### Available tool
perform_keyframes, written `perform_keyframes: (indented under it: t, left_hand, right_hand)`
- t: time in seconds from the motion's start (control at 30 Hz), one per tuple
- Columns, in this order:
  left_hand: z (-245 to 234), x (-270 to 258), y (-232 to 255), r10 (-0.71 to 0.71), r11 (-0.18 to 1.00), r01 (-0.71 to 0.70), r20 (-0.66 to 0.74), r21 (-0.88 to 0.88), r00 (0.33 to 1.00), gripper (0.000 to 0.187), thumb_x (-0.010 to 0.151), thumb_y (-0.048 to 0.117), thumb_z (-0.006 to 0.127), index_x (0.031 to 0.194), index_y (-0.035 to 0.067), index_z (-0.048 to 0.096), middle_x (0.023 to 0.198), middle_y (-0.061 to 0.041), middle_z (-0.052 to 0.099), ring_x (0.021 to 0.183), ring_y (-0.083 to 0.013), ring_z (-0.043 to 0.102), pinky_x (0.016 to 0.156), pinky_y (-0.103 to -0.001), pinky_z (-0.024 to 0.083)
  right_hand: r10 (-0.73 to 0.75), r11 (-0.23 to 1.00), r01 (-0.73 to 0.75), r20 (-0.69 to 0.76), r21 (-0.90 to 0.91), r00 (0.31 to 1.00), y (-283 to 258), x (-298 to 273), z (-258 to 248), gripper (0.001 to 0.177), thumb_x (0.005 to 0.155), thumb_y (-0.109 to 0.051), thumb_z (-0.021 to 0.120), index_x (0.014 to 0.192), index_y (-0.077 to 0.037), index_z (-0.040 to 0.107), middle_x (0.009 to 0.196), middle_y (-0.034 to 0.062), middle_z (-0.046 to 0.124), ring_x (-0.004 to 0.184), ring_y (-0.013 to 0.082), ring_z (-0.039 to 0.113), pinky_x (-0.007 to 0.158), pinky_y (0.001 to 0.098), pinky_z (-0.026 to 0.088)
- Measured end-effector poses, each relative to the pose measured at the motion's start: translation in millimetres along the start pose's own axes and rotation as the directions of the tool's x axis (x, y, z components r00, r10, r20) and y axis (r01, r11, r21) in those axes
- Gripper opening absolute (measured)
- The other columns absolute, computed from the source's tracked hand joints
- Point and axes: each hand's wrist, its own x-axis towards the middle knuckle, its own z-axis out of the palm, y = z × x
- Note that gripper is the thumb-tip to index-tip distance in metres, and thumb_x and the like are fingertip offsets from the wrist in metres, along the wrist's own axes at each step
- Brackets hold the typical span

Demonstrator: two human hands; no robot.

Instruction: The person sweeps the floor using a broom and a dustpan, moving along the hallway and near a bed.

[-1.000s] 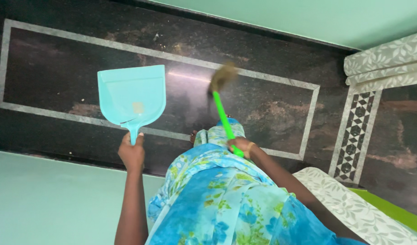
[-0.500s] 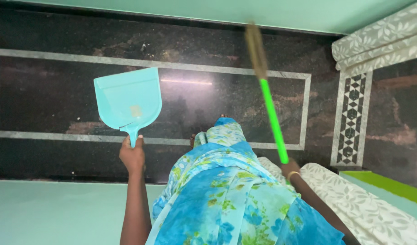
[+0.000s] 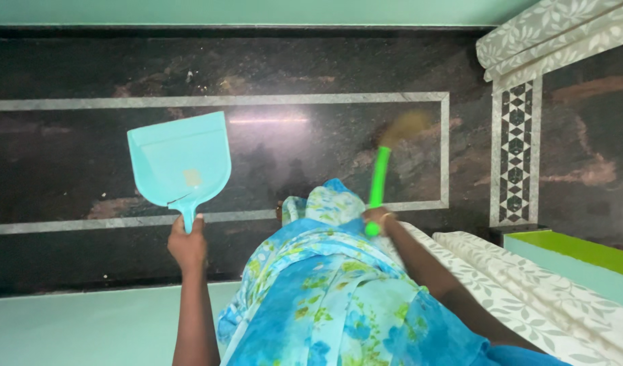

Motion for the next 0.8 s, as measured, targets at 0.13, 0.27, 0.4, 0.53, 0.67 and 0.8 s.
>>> perform_keyframes:
  t: [0.13,0.27,0.4,0.53,0.67,0.8]
  left_hand:
    - [10.3,-10.2,14.1,-0.105,0.994,0.105,0.000,0.005,0.994,0.032,0.092,0.022,0.074,0.114,0.000,0.072,0.093,-0.016,0.072,0.083,-0.0250,0.067,0.080,-0.040,0.051]
    - [24.5,-11.2,28.0,0.016,0.997,-0.019,0.047,0.076,0.999,0.034,0.093,0.024,0.075,0.116,0.000,0.072,0.094,-0.016,0.072,0.085,-0.0236,0.067,0.081,-0.039,0.050]
    - [53.6,-12.3,52.1,-0.010,0.999,0.012,0.049,-0.051,0.999,0.032,0.092,0.023,0.075,0.115,0.000,0.073,0.092,-0.016,0.072,0.083,-0.0243,0.064,0.079,-0.039,0.050]
    - [78.5,-23.3,72.4,0.066,0.998,-0.065,0.060,-0.011,0.996,0.034,0.090,0.023,0.077,0.115,0.000,0.073,0.089,-0.014,0.072,0.080,-0.0226,0.066,0.079,-0.038,0.051]
    - [97.6,-39.1,92.8,0.064,0.997,-0.059,0.104,-0.049,0.992,0.034,0.090,0.023,0.074,0.115,0.001,0.072,0.086,-0.012,0.071,0.078,-0.0225,0.066,0.076,-0.039,0.051]
    - [107.9,-51.1,98.1,0.052,0.999,-0.052,0.136,-0.002,0.989,0.034,0.092,0.026,0.073,0.115,0.000,0.072,0.084,-0.015,0.071,0.075,-0.0264,0.066,0.075,-0.041,0.051]
  right_hand:
    - [0.640,0.557,-0.684,0.282,0.470,0.715,-45.7,35.4,-10.4,0.036,0.078,-0.030,0.076,0.097,0.001,0.077,0.100,0.0213,0.080,0.090,0.0335,0.078,0.078,0.0430,0.058]
    - [0.619,0.672,-0.600,0.116,0.434,0.777,-28.2,17.3,-49.8,0.047,0.073,-0.031,0.080,0.108,-0.001,0.074,0.108,0.0236,0.077,0.098,0.0377,0.075,0.084,0.0453,0.057]
    - [0.680,0.718,-0.644,-0.071,0.263,0.730,-8.4,-66.3,-58.8,0.054,0.076,-0.040,0.084,0.116,-0.008,0.068,0.116,0.0209,0.071,0.111,0.0404,0.066,0.092,0.0484,0.053]
    - [0.902,0.407,-0.831,-0.024,0.379,0.431,-14.4,-186.4,-35.4,0.056,0.075,-0.040,0.082,0.117,-0.005,0.071,0.116,0.0212,0.073,0.112,0.0378,0.069,0.096,0.0464,0.054]
    - [0.985,0.109,-0.908,0.076,0.405,0.152,12.8,-278.7,7.2,0.056,0.081,-0.047,0.079,0.112,-0.001,0.072,0.108,0.0221,0.073,0.102,0.0382,0.069,0.087,0.0482,0.054]
    - [0.958,-0.021,-0.774,0.233,0.633,0.165,103.4,-318.1,58.9,0.044,0.090,-0.038,0.074,0.106,0.003,0.073,0.082,0.0164,0.067,0.070,0.0314,0.064,0.063,0.0435,0.050]
